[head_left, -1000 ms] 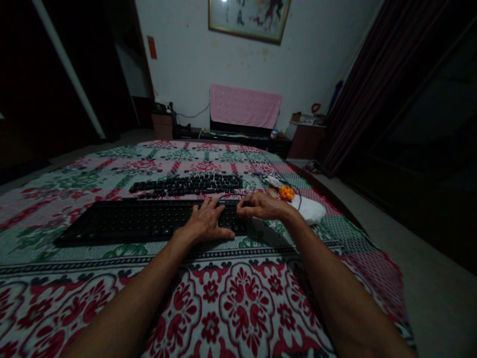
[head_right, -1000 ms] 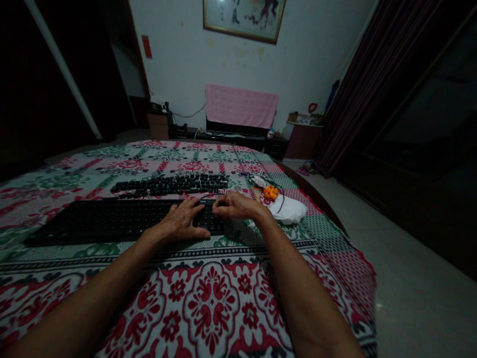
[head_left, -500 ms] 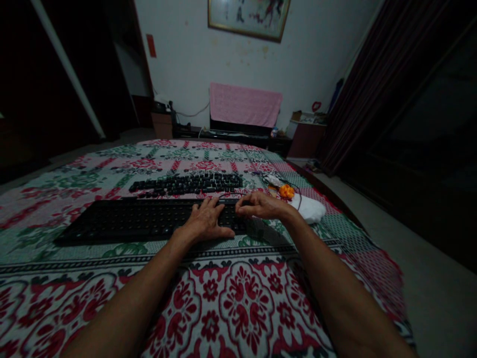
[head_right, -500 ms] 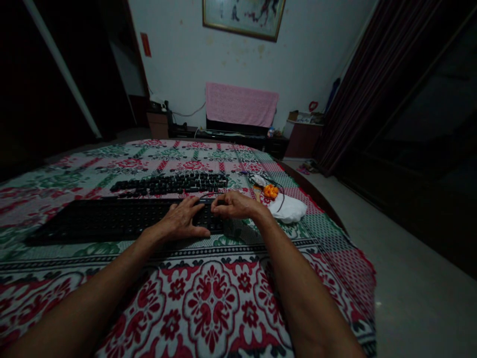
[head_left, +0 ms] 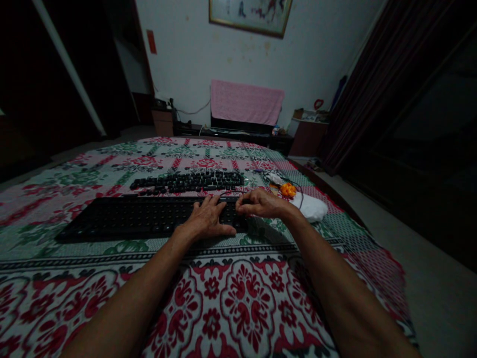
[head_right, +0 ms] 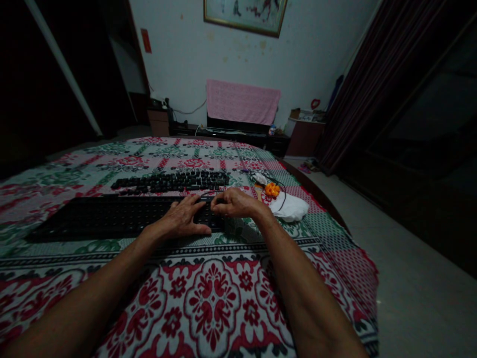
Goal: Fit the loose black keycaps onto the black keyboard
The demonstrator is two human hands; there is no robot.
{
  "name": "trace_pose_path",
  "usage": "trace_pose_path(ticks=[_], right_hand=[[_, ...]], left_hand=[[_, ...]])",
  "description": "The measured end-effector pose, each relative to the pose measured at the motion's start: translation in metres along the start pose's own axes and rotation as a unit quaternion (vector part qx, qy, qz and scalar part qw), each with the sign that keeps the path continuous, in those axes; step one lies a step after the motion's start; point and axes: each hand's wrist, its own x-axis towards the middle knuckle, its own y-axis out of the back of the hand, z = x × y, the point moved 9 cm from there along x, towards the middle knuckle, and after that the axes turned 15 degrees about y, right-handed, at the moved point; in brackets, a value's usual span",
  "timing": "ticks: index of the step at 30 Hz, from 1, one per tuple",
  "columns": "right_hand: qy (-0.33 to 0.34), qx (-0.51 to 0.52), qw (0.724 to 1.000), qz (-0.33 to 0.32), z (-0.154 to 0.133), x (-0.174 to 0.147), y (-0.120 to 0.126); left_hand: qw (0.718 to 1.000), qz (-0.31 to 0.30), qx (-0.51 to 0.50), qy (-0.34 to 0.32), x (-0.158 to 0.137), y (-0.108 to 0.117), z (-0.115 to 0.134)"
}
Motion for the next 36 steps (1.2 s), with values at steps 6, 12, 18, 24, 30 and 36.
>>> trace_pose_path(ticks=[6, 12, 18, 24, 30, 36], right_hand=[[0.035, 0.105, 0.983, 0.147, -0.026, -0.001, 0.047], [0.005, 0.147, 0.974, 0.173, -0.008, -0.003, 0.039], [0.019, 0.162, 0.969, 0.187, 0.006, 0.002, 0.021], [0.028, 0.169, 0.965, 0.197, -0.001, 0.003, 0.023], [0.016, 0.198, 0.964, 0.178, 0.004, -0.004, 0.024], [-0.048, 0.208, 0.893, 0.397, 0.051, -0.043, 0.067]], left_hand=[[1.0, 0.011, 0.002, 0.002, 0.0, -0.001, 0.0], [1.0, 0.016, -0.025, -0.002, 0.002, 0.003, -0.001], [0.967, 0.063, -0.211, -0.125, -0.001, 0.029, 0.011], [0.934, 0.047, -0.315, -0.164, -0.006, 0.034, 0.023], [0.973, 0.113, -0.173, -0.098, -0.004, 0.036, 0.02], [0.978, 0.177, -0.112, -0.024, 0.0, 0.043, 0.006]])
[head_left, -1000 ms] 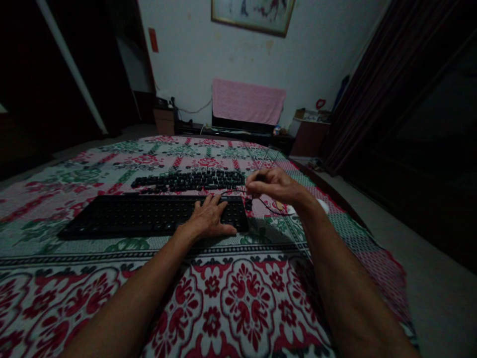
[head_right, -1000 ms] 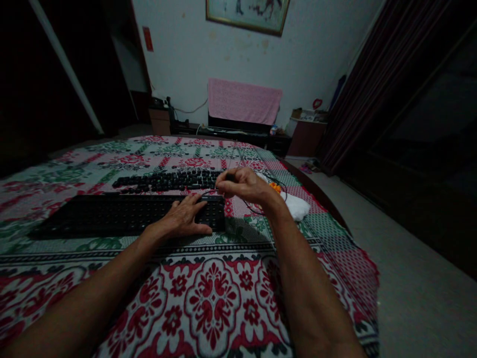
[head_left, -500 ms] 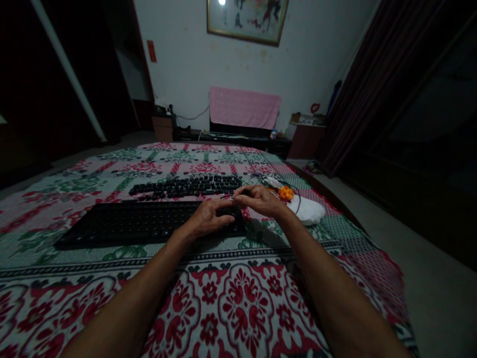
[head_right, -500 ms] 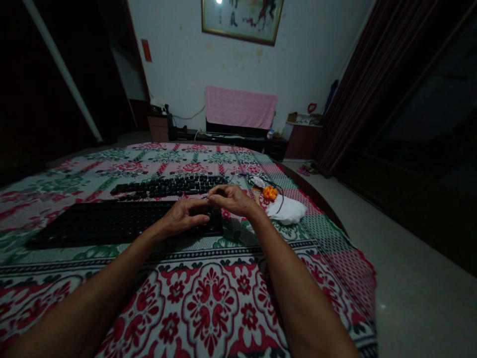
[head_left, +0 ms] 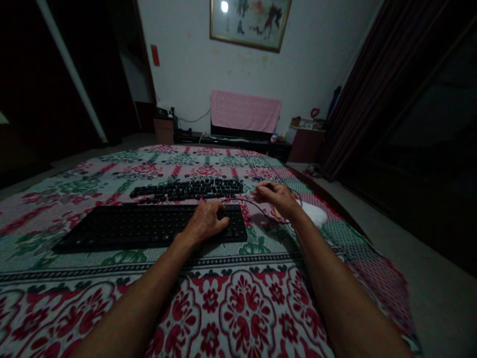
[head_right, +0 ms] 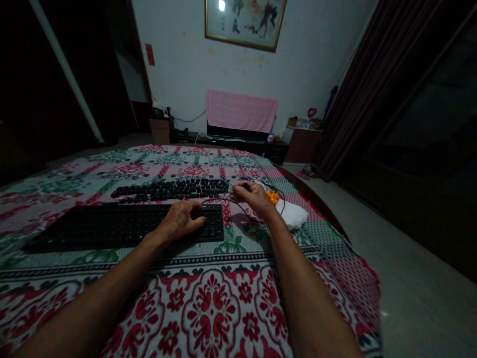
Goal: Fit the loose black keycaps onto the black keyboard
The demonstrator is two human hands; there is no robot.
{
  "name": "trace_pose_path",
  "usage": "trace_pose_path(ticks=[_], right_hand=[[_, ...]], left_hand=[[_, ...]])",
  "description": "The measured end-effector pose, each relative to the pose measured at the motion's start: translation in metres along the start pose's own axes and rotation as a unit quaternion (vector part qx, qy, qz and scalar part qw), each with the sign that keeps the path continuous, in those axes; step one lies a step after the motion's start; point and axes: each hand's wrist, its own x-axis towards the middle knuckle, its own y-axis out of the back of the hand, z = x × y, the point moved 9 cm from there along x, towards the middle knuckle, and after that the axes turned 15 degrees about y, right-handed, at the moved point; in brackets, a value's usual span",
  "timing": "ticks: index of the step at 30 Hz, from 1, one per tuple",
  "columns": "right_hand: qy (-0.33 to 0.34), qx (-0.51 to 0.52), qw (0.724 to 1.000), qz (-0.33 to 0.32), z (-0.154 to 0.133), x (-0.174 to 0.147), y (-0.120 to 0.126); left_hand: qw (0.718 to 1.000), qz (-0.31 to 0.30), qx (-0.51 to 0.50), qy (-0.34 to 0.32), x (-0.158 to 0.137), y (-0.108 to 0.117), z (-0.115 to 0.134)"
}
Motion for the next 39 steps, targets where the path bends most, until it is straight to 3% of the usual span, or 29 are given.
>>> trace_pose_path(ticks=[3, 9, 12, 18, 23, 30, 36, 39], right_hand=[[0.002, -0.036, 0.994, 0.107, 0.02, -0.002, 0.025], [-0.019, -0.099, 0.986, 0.135, 0.059, -0.008, 0.026], [-0.008, -0.138, 0.982, 0.126, 0.068, -0.006, 0.026], [0.016, -0.271, 0.962, 0.037, 0.072, -0.002, 0.018], [0.025, -0.286, 0.958, 0.029, 0.067, -0.003, 0.015], [0.023, -0.308, 0.951, 0.01, 0.068, -0.001, 0.013], [-0.007, -0.272, 0.962, 0.036, 0.081, -0.004, 0.022], [-0.022, -0.255, 0.967, 0.014, 0.09, -0.004, 0.02]], left_hand=[[0.999, -0.003, -0.002, 0.033, 0.002, 0.002, -0.008], [0.997, 0.003, -0.024, 0.067, 0.007, 0.006, -0.024], [0.998, -0.008, -0.041, 0.051, 0.007, 0.002, -0.023], [0.999, -0.026, -0.007, 0.037, 0.006, -0.006, -0.02], [0.999, -0.033, 0.009, 0.039, 0.006, -0.009, -0.021], [0.999, -0.032, 0.008, -0.014, 0.004, -0.013, -0.014], [1.0, -0.009, 0.004, 0.013, 0.034, -0.01, 0.003], [0.999, -0.009, 0.038, 0.015, 0.059, -0.021, 0.019]])
